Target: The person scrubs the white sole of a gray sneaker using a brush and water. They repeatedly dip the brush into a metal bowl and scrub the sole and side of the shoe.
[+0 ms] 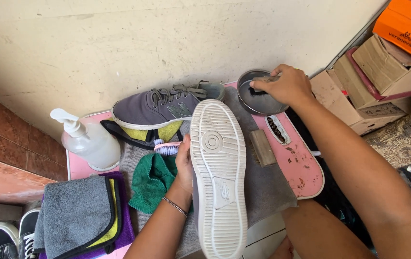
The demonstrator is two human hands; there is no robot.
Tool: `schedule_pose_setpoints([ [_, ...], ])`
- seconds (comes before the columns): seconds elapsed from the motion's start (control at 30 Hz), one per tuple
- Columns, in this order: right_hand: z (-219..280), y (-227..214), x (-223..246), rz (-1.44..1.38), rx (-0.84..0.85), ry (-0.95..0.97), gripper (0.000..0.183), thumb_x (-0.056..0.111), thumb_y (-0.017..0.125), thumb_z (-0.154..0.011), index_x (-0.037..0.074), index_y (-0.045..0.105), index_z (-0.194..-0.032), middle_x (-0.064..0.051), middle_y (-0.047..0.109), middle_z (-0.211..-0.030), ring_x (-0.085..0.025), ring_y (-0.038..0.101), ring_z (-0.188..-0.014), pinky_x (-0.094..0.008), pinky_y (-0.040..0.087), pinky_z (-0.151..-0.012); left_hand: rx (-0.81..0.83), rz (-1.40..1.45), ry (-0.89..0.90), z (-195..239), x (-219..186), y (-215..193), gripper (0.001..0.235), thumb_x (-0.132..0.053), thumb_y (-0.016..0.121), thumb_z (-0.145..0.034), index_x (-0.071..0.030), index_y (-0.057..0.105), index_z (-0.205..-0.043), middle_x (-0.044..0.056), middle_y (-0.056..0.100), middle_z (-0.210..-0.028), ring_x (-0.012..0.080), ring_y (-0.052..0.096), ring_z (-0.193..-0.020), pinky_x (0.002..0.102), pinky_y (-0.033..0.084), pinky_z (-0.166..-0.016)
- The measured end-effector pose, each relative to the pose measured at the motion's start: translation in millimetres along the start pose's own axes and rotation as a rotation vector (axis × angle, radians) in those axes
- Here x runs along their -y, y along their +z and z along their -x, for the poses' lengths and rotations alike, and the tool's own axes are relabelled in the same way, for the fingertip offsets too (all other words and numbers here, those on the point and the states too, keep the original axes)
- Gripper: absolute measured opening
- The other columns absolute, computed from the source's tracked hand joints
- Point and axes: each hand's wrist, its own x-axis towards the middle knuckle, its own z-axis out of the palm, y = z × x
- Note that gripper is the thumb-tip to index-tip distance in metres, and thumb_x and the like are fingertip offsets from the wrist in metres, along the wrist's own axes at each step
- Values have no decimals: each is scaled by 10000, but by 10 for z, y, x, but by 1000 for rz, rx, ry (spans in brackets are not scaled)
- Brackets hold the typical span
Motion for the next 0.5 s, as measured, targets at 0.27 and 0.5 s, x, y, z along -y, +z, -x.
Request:
schedule_pose_setpoints([
  [0.27, -97, 320, -20, 64, 18, 47, 836, 762, 947, -750, 69, 824, -1200, -286, 828, -1195, -472, 792, -1210, -539, 632, -954, -14, -33, 28, 55, -12, 67, 720, -602, 623, -1046, -57, 747, -1499, 276, 782, -1423, 373, 775, -1253, 602, 559, -1195],
  [0.5, -49, 111, -10, 56, -78, -37, 833, 765, 949, -777, 108, 796, -1267, -305, 784, -1255, -534, 740, -1258, -597, 573, -1035, -40, 5, 29, 83, 43, 115, 697, -585, 639, -1045, -54, 755, -1482, 282, 787, -1407, 389, 776, -1242, 616, 565, -1182],
])
